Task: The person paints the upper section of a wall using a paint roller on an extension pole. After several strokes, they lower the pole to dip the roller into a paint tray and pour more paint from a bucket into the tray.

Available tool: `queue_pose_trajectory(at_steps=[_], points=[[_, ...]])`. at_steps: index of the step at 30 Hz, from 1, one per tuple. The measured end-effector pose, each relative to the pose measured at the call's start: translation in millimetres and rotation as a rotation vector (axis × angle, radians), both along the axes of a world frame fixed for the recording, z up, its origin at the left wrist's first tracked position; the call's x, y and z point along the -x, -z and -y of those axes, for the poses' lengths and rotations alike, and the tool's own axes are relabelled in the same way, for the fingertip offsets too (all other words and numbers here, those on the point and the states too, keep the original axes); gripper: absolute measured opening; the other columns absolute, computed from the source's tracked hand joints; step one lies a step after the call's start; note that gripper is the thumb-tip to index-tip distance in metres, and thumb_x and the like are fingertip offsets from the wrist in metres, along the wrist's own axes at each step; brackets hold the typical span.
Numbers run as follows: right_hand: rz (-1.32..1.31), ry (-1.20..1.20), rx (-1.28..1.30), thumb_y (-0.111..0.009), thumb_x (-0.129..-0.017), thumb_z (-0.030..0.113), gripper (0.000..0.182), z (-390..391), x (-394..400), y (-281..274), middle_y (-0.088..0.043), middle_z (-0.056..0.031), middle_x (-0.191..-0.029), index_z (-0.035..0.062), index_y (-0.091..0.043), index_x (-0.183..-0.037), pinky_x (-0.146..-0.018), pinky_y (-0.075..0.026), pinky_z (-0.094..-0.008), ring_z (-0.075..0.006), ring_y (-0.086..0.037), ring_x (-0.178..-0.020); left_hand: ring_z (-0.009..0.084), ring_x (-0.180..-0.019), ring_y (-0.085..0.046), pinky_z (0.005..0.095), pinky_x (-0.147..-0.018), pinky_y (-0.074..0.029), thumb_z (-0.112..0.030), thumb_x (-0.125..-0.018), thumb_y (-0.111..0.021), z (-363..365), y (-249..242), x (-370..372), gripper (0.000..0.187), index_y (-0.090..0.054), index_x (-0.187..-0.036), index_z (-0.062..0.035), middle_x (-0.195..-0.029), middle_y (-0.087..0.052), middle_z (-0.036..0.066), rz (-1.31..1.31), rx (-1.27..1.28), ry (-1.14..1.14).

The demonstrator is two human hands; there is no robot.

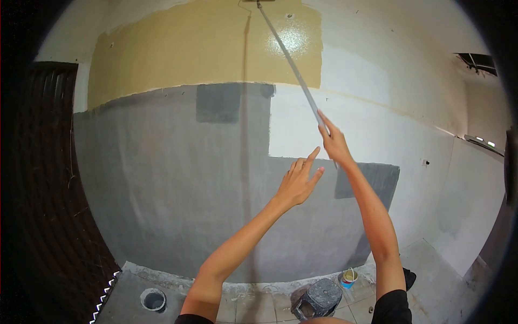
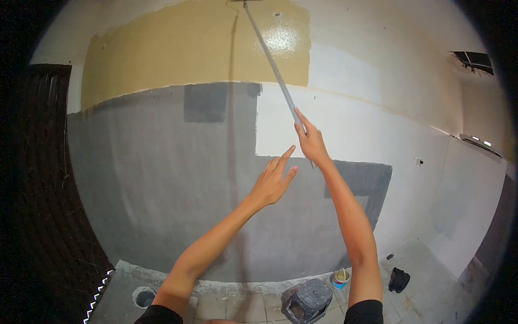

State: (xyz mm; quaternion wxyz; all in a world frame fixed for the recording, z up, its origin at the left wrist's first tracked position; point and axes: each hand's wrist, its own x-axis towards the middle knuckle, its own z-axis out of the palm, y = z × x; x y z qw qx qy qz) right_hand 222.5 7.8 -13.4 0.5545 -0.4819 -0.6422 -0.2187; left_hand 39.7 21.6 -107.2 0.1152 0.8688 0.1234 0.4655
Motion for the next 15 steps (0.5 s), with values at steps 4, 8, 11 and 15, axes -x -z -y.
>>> queue_pose_trajectory(at_steps=[4,8,11,15], points=[[-0.152,-0.005,0.147,-0.051,-0.108,0.025,0.049,8.3,42.1,-31.8,-0.040,-0.0023,-0.058,0.0275,-0.046,-0.156,-0.053,-0.044,-0.0370,-0.0139,-0.038,-0.049,0.0389,-0.130,-0.049,0.0520,-0.109,-0.041,-0.043,-0.108,-0.043,6.8,-2.9,21.3,0.062,-0.026,-0.163,-0.0206,-0.136,-0.053,0.021,0.027,-0.033,0.023],[-0.128,-0.038,0.139,-0.051,-0.108,0.024,0.050,-19.2,57.3,18.7,-0.045,-0.0035,-0.062,0.0266,-0.044,-0.157,-0.055,-0.042,-0.0341,-0.0133,-0.037,-0.052,0.0375,-0.130,-0.049,0.0508,-0.110,-0.040,-0.042,-0.108,-0.043,-3.6,0.9,54.6,0.061,-0.026,-0.163,-0.0208,-0.136,-0.053,0.021,0.037,-0.051,-0.003],[-0.083,-0.046,0.078,-0.050,-0.108,0.022,0.050,-33.0,57.4,75.1,-0.064,-0.0108,-0.084,0.0254,-0.044,-0.157,-0.059,-0.043,-0.0331,-0.0130,-0.039,-0.056,0.0373,-0.131,-0.049,0.0498,-0.112,-0.039,-0.042,-0.108,-0.043,-15.4,4.4,88.9,0.061,-0.026,-0.162,-0.0209,-0.137,-0.053,0.021,0.047,-0.023,-0.010],[-0.214,-0.013,0.236,-0.049,-0.109,0.022,0.049,-7.6,86.8,91.2,-0.073,-0.0171,-0.112,0.0253,-0.044,-0.157,-0.062,-0.045,-0.0326,-0.0123,-0.043,-0.059,0.0370,-0.131,-0.049,0.0491,-0.113,-0.039,-0.043,-0.108,-0.042,-39.2,9.6,118.1,0.060,-0.027,-0.162,-0.0206,-0.138,-0.053,0.021,0.050,-0.008,-0.056]])
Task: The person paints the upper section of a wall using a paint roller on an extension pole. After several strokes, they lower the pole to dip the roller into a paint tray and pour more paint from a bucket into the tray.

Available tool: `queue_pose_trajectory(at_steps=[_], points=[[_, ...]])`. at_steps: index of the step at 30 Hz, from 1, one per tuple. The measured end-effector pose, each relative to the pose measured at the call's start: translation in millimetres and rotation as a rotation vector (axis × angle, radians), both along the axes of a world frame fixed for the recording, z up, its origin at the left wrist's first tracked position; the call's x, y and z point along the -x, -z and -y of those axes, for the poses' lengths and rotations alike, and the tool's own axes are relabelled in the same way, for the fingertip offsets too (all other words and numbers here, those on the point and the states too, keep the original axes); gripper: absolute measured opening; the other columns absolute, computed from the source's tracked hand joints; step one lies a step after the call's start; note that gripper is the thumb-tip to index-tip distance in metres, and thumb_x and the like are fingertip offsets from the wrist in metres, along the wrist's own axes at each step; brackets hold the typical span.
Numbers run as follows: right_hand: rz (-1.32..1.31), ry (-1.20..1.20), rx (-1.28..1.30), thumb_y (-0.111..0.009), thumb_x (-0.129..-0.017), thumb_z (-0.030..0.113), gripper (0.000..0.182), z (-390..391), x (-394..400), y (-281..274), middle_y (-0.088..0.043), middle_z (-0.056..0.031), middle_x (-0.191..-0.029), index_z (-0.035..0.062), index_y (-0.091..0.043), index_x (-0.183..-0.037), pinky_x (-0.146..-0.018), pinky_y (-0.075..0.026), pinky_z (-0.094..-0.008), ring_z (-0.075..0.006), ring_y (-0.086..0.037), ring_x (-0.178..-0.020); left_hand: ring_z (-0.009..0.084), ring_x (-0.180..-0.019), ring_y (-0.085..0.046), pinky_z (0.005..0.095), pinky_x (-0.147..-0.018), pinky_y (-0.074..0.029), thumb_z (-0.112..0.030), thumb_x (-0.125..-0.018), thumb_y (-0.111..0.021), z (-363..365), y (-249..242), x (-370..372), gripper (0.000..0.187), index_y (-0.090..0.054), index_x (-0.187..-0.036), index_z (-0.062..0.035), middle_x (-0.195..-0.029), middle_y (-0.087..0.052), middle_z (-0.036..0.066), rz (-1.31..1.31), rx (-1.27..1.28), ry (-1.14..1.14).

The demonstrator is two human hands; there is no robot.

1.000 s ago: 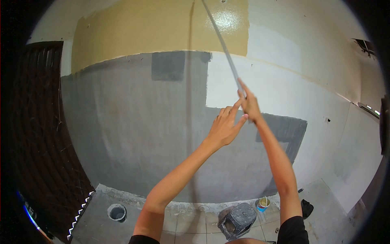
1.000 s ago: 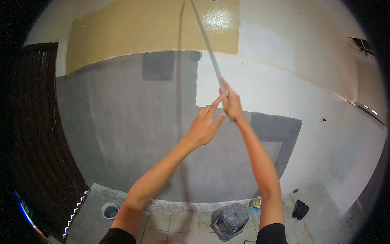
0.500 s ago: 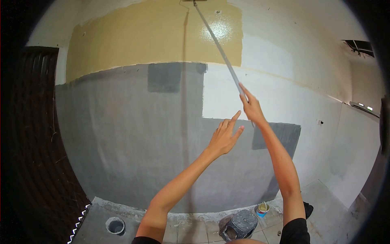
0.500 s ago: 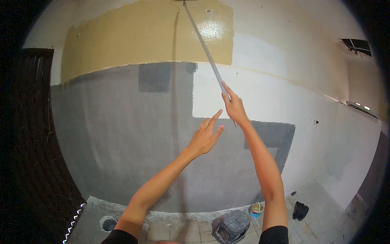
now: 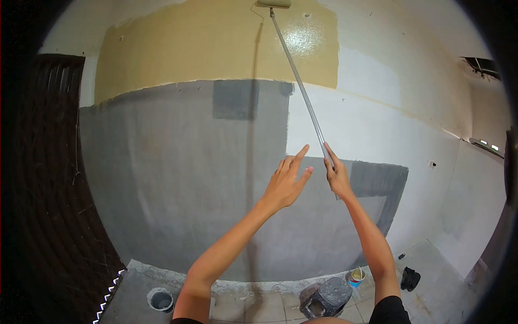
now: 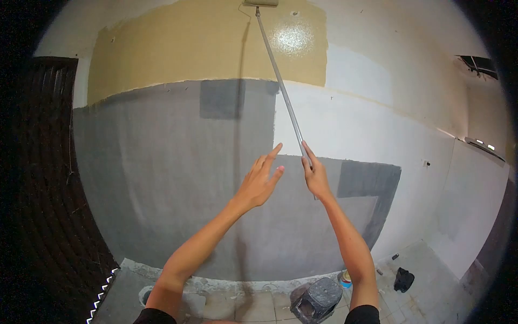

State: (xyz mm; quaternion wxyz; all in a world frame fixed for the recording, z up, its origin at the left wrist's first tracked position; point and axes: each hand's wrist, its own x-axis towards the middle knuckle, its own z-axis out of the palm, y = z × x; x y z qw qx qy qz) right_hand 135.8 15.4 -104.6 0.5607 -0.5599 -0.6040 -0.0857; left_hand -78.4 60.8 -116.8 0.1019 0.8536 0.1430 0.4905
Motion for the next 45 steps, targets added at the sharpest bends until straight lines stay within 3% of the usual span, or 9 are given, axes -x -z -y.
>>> queue_pose_trajectory(at_steps=[5,7,13,19,23,28,35,42,45], points=[[0.153,0.001,-0.225,-0.050,-0.109,0.025,0.048,-36.1,-3.9,-52.9,-0.051,-0.0038,-0.066,0.0252,-0.046,-0.157,-0.056,-0.043,-0.0312,-0.0109,-0.041,-0.054,0.0358,-0.129,-0.051,0.0481,-0.112,-0.039,-0.043,-0.109,-0.040,-15.8,-2.9,14.0,0.059,-0.028,-0.162,-0.0204,-0.137,-0.053,0.021,0.050,0.045,0.030],[0.001,0.018,-0.080,-0.051,-0.108,0.025,0.048,-10.5,32.1,-92.9,-0.037,0.0003,-0.059,0.0246,-0.046,-0.156,-0.054,-0.042,-0.0315,-0.0108,-0.040,-0.052,0.0355,-0.129,-0.051,0.0478,-0.112,-0.039,-0.043,-0.109,-0.040,-15.1,-0.7,18.5,0.059,-0.028,-0.162,-0.0205,-0.136,-0.053,0.021,0.035,0.065,0.031],[0.080,0.063,-0.134,-0.050,-0.108,0.026,0.049,-35.7,33.1,-85.1,-0.045,-0.0012,-0.062,0.0226,-0.046,-0.157,-0.055,-0.044,-0.0334,-0.0112,-0.040,-0.053,0.0353,-0.129,-0.051,0.0481,-0.111,-0.040,-0.044,-0.109,-0.040,-19.4,13.1,33.1,0.060,-0.028,-0.162,-0.0209,-0.136,-0.052,0.021,0.022,0.056,0.052],[-0.052,-0.004,0.014,-0.051,-0.109,0.025,0.049,-23.0,56.3,7.8,-0.069,-0.0068,-0.102,0.0202,-0.045,-0.157,-0.062,-0.044,-0.0294,-0.0098,-0.043,-0.064,0.0345,-0.124,-0.051,0.0492,-0.109,-0.041,-0.046,-0.109,-0.041,-35.3,27.2,48.3,0.062,-0.026,-0.163,-0.0194,-0.130,-0.053,0.018,0.022,0.085,0.060],[0.047,-0.011,-0.102,-0.050,-0.109,0.026,0.049,-30.9,50.4,12.3,-0.065,-0.0052,-0.089,0.0207,-0.044,-0.157,-0.060,-0.042,-0.0284,-0.0091,-0.041,-0.060,0.0345,-0.123,-0.052,0.0493,-0.109,-0.041,-0.046,-0.109,-0.040,-49.1,35.0,50.5,0.061,-0.026,-0.163,-0.0194,-0.131,-0.052,0.019,0.036,0.089,0.061],[0.098,0.058,-0.149,-0.050,-0.109,0.027,0.049,-41.8,50.3,-73.4,-0.048,-0.0011,-0.063,0.0230,-0.045,-0.157,-0.054,-0.040,-0.0293,-0.0095,-0.036,-0.053,0.0345,-0.130,-0.049,0.0491,-0.112,-0.039,-0.047,-0.109,-0.038,-49.5,29.2,53.2,0.061,-0.025,-0.163,-0.0215,-0.136,-0.051,0.019,0.004,0.138,0.093],[0.049,0.045,-0.071,-0.049,-0.109,0.025,0.048,-37.8,47.8,-91.7,-0.045,-0.0001,-0.063,0.0266,-0.045,-0.157,-0.056,-0.042,-0.0296,-0.0093,-0.037,-0.054,0.0343,-0.131,-0.050,0.0490,-0.112,-0.039,-0.048,-0.109,-0.036,-47.3,31.5,59.4,0.062,-0.023,-0.164,-0.0223,-0.141,-0.049,0.019,-0.041,0.157,0.120],[-0.033,0.057,-0.018,-0.050,-0.109,0.021,0.048,8.0,-24.7,-22.6,-0.066,-0.0027,-0.108,0.0223,-0.046,-0.157,-0.061,-0.042,-0.0253,-0.0059,-0.039,-0.065,0.0340,-0.135,-0.046,0.0502,-0.115,-0.037,-0.048,-0.109,-0.038,-55.0,45.9,49.2,0.063,-0.021,-0.164,-0.0211,-0.140,-0.049,0.019,-0.050,0.217,0.131],[0.003,0.105,0.015,-0.050,-0.109,0.021,0.048,30.5,-37.6,-38.1,-0.065,-0.0004,-0.110,0.0206,-0.046,-0.157,-0.059,-0.041,-0.0245,-0.0051,-0.038,-0.063,0.0344,-0.136,-0.045,0.0507,-0.115,-0.037,-0.049,-0.109,-0.038,-54.7,45.6,36.5,0.063,-0.021,-0.164,-0.0219,-0.142,-0.048,0.019,-0.064,0.217,0.143]])
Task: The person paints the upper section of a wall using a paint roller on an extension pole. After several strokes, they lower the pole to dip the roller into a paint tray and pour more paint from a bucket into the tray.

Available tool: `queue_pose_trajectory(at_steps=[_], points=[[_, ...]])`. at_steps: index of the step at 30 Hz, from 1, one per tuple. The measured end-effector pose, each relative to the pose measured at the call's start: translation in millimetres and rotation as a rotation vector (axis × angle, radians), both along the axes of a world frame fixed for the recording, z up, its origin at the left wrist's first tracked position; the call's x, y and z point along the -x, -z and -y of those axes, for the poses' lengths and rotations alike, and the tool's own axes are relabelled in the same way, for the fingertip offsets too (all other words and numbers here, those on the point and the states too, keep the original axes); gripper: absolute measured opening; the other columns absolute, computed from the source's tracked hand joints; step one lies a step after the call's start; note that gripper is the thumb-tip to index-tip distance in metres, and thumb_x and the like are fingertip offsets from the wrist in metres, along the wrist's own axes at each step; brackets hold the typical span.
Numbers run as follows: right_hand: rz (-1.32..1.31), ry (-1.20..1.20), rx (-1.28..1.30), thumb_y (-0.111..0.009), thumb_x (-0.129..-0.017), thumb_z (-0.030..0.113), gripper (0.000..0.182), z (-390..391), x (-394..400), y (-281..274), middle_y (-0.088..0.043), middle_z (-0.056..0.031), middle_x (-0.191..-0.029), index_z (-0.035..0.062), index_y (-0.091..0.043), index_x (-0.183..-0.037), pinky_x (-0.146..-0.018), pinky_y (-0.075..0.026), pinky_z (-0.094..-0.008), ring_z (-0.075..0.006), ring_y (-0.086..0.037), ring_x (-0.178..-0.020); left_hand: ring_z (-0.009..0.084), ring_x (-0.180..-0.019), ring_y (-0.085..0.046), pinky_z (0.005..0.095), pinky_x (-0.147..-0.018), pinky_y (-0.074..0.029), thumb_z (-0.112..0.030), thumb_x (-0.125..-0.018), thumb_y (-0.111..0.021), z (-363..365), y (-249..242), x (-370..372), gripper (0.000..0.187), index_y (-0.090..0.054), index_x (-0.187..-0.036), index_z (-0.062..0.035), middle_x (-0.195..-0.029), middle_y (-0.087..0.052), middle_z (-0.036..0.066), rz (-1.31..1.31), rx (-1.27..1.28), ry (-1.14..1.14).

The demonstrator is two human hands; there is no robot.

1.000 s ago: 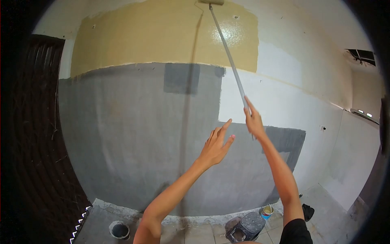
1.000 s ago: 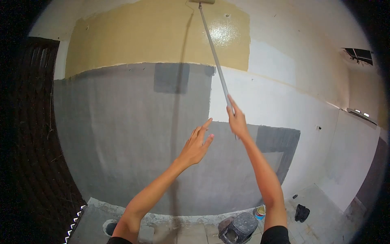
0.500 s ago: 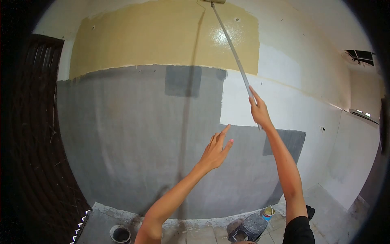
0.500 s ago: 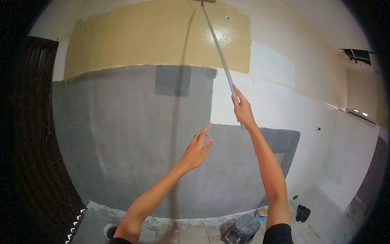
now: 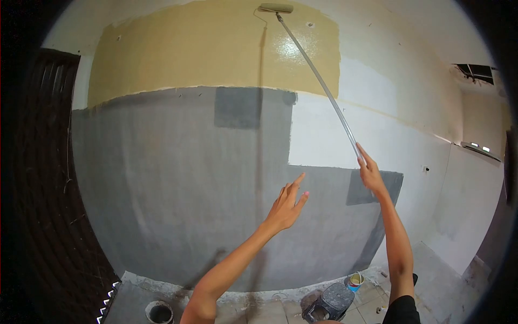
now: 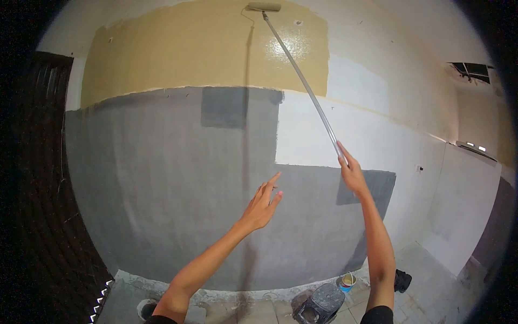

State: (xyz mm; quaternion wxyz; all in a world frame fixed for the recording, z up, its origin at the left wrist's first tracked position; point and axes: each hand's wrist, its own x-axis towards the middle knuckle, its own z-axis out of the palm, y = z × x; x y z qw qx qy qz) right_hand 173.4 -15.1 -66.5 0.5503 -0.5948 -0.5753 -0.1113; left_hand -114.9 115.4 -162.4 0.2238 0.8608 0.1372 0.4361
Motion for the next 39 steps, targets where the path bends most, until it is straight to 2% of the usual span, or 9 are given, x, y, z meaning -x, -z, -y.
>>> queue_pose_trajectory(at_steps=[3,9,12,14,22,24,32,37,39], points=[[0.161,-0.014,-0.084,-0.049,-0.109,0.023,0.048,-7.5,-31.5,-42.8,-0.052,0.0021,-0.071,0.0237,-0.046,-0.157,-0.049,-0.037,-0.0253,-0.0058,-0.036,-0.050,0.0345,-0.134,-0.047,0.0508,-0.114,-0.038,-0.049,-0.109,-0.038,5.4,-0.6,-12.8,0.063,-0.022,-0.164,-0.0215,-0.141,-0.049,0.020,-0.006,-0.004,-0.001],[0.066,-0.079,-0.009,-0.048,-0.109,0.026,0.048,8.7,-27.4,-116.2,-0.036,0.0060,-0.057,0.0260,-0.045,-0.157,-0.044,-0.036,-0.0286,-0.0077,-0.031,-0.044,0.0342,-0.133,-0.048,0.0507,-0.113,-0.039,-0.049,-0.109,-0.037,21.6,-6.8,-55.1,0.063,-0.022,-0.164,-0.0216,-0.140,-0.049,0.020,-0.008,-0.006,-0.016],[0.110,-0.067,0.001,-0.049,-0.109,0.027,0.047,6.0,-49.1,-98.2,-0.048,0.0022,-0.065,0.0256,-0.046,-0.157,-0.047,-0.037,-0.0272,-0.0066,-0.036,-0.049,0.0342,-0.134,-0.047,0.0507,-0.113,-0.039,-0.050,-0.109,-0.035,35.5,-5.8,-74.7,0.063,-0.021,-0.164,-0.0225,-0.142,-0.047,0.019,-0.032,-0.003,-0.019],[0.184,-0.034,-0.068,-0.049,-0.109,0.027,0.046,-4.0,-79.4,-65.4,-0.066,-0.0044,-0.098,0.0236,-0.048,-0.156,-0.055,-0.039,-0.0258,-0.0061,-0.038,-0.058,0.0346,-0.135,-0.046,0.0518,-0.113,-0.038,-0.050,-0.109,-0.037,40.4,0.2,-90.5,0.064,-0.021,-0.164,-0.0212,-0.143,-0.048,0.021,-0.040,-0.009,-0.020],[0.046,-0.157,-0.123,-0.050,-0.109,0.024,0.046,12.7,-87.8,-1.7,-0.066,-0.0073,-0.137,0.0217,-0.049,-0.155,-0.058,-0.039,-0.0245,-0.0071,-0.035,-0.062,0.0364,-0.131,-0.052,0.0507,-0.110,-0.042,-0.057,-0.108,-0.033,52.7,-38.2,-181.3,0.069,-0.018,-0.164,-0.0195,-0.145,-0.047,0.024,0.184,0.058,0.098],[0.087,-0.188,-0.142,-0.048,-0.110,0.025,0.046,-3.5,-86.9,-22.4,-0.047,0.0035,-0.065,0.0230,-0.047,-0.156,-0.048,-0.035,-0.0258,-0.0058,-0.033,-0.053,0.0356,-0.130,-0.053,0.0505,-0.108,-0.045,-0.061,-0.107,-0.031,50.6,-59.8,-210.2,0.072,-0.017,-0.163,-0.0176,-0.144,-0.048,0.024,0.274,0.137,0.145],[0.020,-0.361,-0.166,-0.050,-0.108,0.024,0.049,-56.9,-43.5,-76.4,-0.046,0.0003,-0.067,0.0274,-0.045,-0.157,-0.056,-0.042,-0.0288,-0.0104,-0.040,-0.059,0.0325,-0.128,-0.053,0.0513,-0.087,-0.057,-0.086,-0.093,-0.023,77.6,-135.6,-247.5,0.097,-0.016,-0.160,-0.0159,-0.149,-0.041,0.018,0.475,0.733,0.440],[-0.062,-0.379,-0.078,-0.049,-0.107,0.021,0.052,-41.8,-18.9,-9.4,-0.046,-0.0009,-0.067,0.0250,-0.043,-0.158,-0.062,-0.043,-0.0300,-0.0126,-0.042,-0.063,0.0312,-0.122,-0.059,0.0511,-0.087,-0.059,-0.063,-0.100,-0.051,89.1,-82.4,-236.5,0.080,-0.021,-0.159,-0.0182,-0.153,-0.039,0.009,0.639,1.001,0.482],[-0.090,-0.361,-0.064,-0.049,-0.107,0.020,0.052,-50.2,-15.0,20.3,-0.045,-0.0006,-0.067,0.0236,-0.044,-0.158,-0.064,-0.044,-0.0301,-0.0125,-0.042,-0.064,0.0311,-0.116,-0.062,0.0487,-0.087,-0.060,-0.061,-0.102,-0.049,76.0,-53.5,-236.2,0.076,-0.023,-0.159,-0.0181,-0.153,-0.039,0.009,0.641,0.995,0.395]])
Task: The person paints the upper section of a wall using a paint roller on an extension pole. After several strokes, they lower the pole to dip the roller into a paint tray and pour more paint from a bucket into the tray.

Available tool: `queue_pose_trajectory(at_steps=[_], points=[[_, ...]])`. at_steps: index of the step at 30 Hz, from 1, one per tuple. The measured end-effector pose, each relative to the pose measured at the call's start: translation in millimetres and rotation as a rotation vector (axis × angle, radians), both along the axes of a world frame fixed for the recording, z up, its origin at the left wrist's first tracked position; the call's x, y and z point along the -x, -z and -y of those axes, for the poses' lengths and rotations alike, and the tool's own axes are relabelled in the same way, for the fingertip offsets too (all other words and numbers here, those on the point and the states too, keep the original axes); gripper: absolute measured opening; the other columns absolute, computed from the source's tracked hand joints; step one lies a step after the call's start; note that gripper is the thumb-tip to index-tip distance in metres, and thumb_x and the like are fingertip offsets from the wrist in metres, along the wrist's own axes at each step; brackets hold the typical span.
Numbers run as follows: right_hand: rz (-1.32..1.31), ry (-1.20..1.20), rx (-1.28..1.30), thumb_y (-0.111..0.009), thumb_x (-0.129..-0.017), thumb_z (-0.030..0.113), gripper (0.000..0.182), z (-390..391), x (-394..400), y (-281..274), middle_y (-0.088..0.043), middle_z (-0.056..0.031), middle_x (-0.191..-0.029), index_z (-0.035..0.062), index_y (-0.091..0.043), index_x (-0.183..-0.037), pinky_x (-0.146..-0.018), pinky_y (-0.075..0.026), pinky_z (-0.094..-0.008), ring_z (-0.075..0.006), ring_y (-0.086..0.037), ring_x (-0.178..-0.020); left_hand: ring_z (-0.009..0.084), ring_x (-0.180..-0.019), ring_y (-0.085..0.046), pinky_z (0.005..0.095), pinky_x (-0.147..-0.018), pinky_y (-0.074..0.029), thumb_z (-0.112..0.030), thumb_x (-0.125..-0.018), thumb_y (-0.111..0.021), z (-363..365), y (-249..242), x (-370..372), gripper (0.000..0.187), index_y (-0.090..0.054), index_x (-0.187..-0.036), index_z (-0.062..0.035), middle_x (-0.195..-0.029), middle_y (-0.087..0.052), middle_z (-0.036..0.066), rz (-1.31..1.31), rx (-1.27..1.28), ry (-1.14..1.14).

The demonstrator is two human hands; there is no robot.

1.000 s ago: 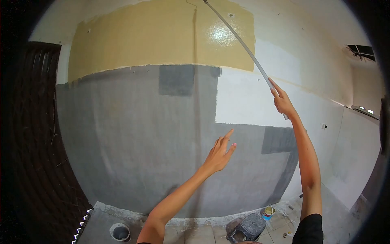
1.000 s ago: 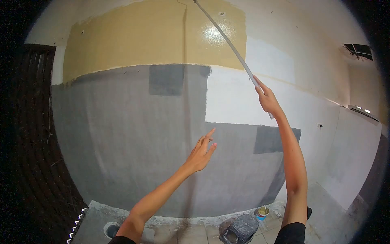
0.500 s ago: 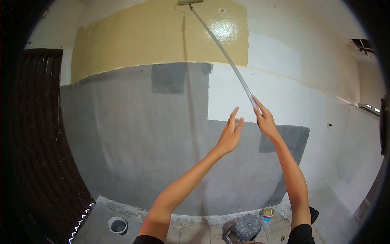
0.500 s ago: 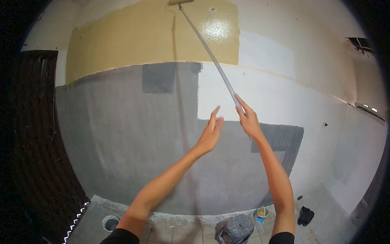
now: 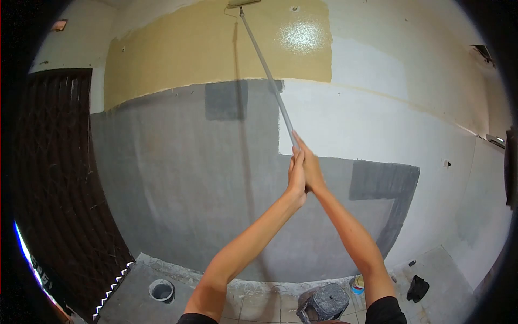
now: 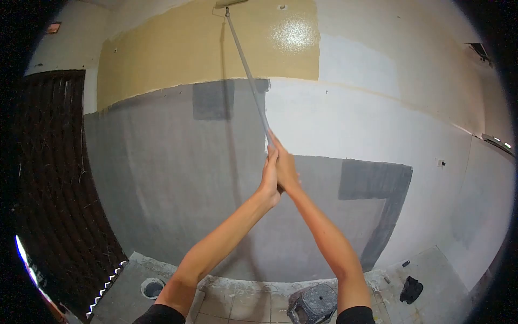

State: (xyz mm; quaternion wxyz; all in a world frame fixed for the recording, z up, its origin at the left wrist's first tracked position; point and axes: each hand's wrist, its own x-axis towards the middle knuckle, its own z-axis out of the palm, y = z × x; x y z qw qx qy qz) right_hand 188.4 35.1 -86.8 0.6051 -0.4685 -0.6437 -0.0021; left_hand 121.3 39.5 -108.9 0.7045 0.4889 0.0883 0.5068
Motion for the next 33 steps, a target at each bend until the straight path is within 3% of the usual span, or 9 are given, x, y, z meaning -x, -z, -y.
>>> queue_pose_trajectory(at_steps=[4,6,9,12,16,22,25,30,33], points=[[-0.004,-0.075,-0.035,-0.047,-0.105,0.016,0.054,-15.0,17.7,8.3,-0.047,-0.0019,-0.069,0.0223,-0.042,-0.159,-0.066,-0.044,-0.0287,-0.0119,-0.042,-0.066,0.0300,-0.098,-0.066,0.0457,-0.084,-0.059,-0.056,-0.105,-0.045,1.9,-2.1,27.5,0.068,-0.027,-0.159,-0.0175,-0.144,-0.048,0.011,-0.031,-0.014,-0.043],[0.029,-0.062,-0.097,-0.047,-0.105,0.015,0.055,-30.6,27.0,-18.9,-0.048,-0.0020,-0.069,0.0227,-0.042,-0.159,-0.067,-0.044,-0.0275,-0.0110,-0.043,-0.067,0.0291,-0.089,-0.067,0.0462,-0.078,-0.059,-0.057,-0.105,-0.044,-10.7,-25.7,34.6,0.069,-0.026,-0.158,-0.0168,-0.134,-0.054,0.013,-0.004,-0.026,-0.066],[0.019,-0.042,-0.075,-0.047,-0.104,0.014,0.057,-42.1,43.5,-65.7,-0.050,-0.0025,-0.070,0.0233,-0.040,-0.160,-0.068,-0.046,-0.0273,-0.0111,-0.045,-0.068,0.0291,-0.088,-0.066,0.0467,-0.078,-0.059,-0.058,-0.105,-0.045,-21.5,-70.0,54.2,0.070,-0.026,-0.158,-0.0162,-0.134,-0.054,0.014,-0.006,-0.086,-0.038],[-0.035,-0.083,-0.052,-0.048,-0.104,0.014,0.058,-51.9,60.5,-84.6,-0.047,-0.0023,-0.069,0.0239,-0.038,-0.160,-0.066,-0.046,-0.0285,-0.0127,-0.045,-0.066,0.0313,-0.101,-0.066,0.0490,-0.087,-0.058,-0.059,-0.104,-0.044,-30.6,-75.6,71.3,0.072,-0.027,-0.157,-0.0140,-0.144,-0.047,0.016,-0.031,-0.123,-0.017],[-0.017,-0.089,-0.080,-0.048,-0.105,0.013,0.058,-53.7,87.5,-37.1,-0.047,-0.0013,-0.069,0.0241,-0.038,-0.160,-0.065,-0.045,-0.0283,-0.0122,-0.043,-0.064,0.0321,-0.116,-0.063,0.0497,-0.095,-0.056,-0.059,-0.104,-0.043,-27.6,-45.5,101.4,0.073,-0.025,-0.158,-0.0131,-0.152,-0.042,0.016,-0.087,-0.085,-0.033],[-0.021,-0.058,-0.023,-0.049,-0.105,0.011,0.059,-80.9,126.1,50.5,-0.045,-0.0005,-0.072,0.0249,-0.037,-0.161,-0.068,-0.045,-0.0284,-0.0127,-0.042,-0.067,0.0273,-0.149,-0.034,0.0473,-0.113,-0.042,-0.060,-0.105,-0.040,-62.4,43.8,139.0,0.077,-0.022,-0.163,-0.0124,-0.163,-0.032,0.013,-0.136,-0.081,-0.136],[-0.020,-0.048,-0.083,-0.049,-0.105,0.011,0.059,-100.2,149.3,42.0,-0.045,0.0006,-0.074,0.0260,-0.037,-0.161,-0.068,-0.044,-0.0280,-0.0120,-0.042,-0.067,0.0288,-0.148,-0.036,0.0503,-0.115,-0.038,-0.060,-0.105,-0.039,-75.8,25.6,163.9,0.075,-0.026,-0.161,-0.0118,-0.161,-0.034,0.013,-0.166,-0.130,-0.187],[-0.085,-0.081,-0.096,-0.047,-0.105,0.010,0.060,-110.3,194.2,-38.8,-0.044,0.0023,-0.076,0.0277,-0.037,-0.161,-0.067,-0.043,-0.0259,-0.0103,-0.041,-0.068,0.0299,-0.148,-0.035,0.0554,-0.116,-0.035,-0.061,-0.105,-0.039,-99.6,-42.4,205.3,0.073,-0.031,-0.156,-0.0107,-0.161,-0.034,0.013,-0.117,-0.186,-0.118],[-0.133,-0.105,-0.080,-0.051,-0.104,0.014,0.062,-116.8,217.0,-41.5,-0.048,-0.0031,-0.073,0.0260,-0.034,-0.162,-0.069,-0.044,-0.0287,-0.0146,-0.044,-0.069,0.0305,-0.150,-0.032,0.0569,-0.117,-0.033,-0.065,-0.104,-0.038,-116.4,-42.9,222.1,0.074,-0.030,-0.156,-0.0123,-0.162,-0.032,0.014,-0.135,-0.213,-0.081]])
